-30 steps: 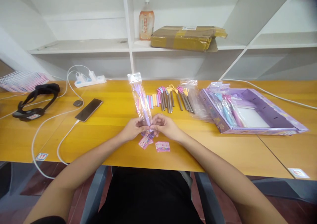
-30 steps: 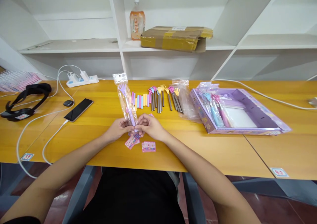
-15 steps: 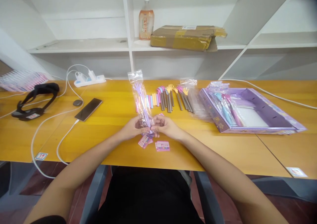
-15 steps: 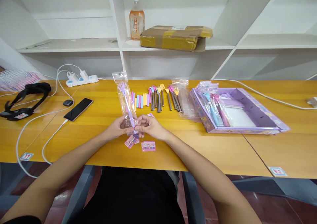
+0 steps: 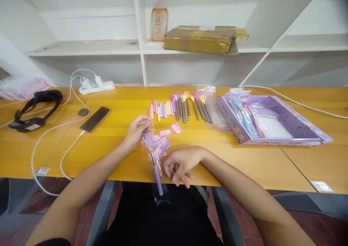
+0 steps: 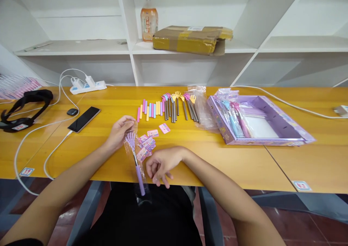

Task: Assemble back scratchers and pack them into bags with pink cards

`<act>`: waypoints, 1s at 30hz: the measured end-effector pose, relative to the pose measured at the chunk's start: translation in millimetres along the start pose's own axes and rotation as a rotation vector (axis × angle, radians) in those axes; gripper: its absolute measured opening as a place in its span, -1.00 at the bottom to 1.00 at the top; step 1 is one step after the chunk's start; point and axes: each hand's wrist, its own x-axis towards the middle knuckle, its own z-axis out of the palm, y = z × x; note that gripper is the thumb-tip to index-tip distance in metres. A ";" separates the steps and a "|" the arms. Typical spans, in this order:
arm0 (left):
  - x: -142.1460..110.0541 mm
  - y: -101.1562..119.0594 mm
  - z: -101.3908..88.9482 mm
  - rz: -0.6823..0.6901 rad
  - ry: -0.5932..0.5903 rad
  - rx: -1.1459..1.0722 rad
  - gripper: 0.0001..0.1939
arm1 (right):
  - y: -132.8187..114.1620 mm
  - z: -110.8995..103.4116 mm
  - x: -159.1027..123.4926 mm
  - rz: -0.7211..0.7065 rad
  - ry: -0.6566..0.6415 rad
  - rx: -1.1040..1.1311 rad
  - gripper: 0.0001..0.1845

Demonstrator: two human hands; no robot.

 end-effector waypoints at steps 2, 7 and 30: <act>-1.8 -5.2 1.4 -0.012 -0.031 0.060 -0.64 | -2.6 -5.6 -8.5 -0.053 0.145 -0.031 -0.47; -5.6 -12.5 3.7 -0.045 -0.158 0.184 -0.56 | 5.3 -31.2 -17.6 -0.430 1.089 -0.306 -0.62; -15.7 -19.1 5.6 0.021 -0.347 0.315 -0.63 | 42.0 -76.0 -22.9 0.016 1.454 -0.594 -0.55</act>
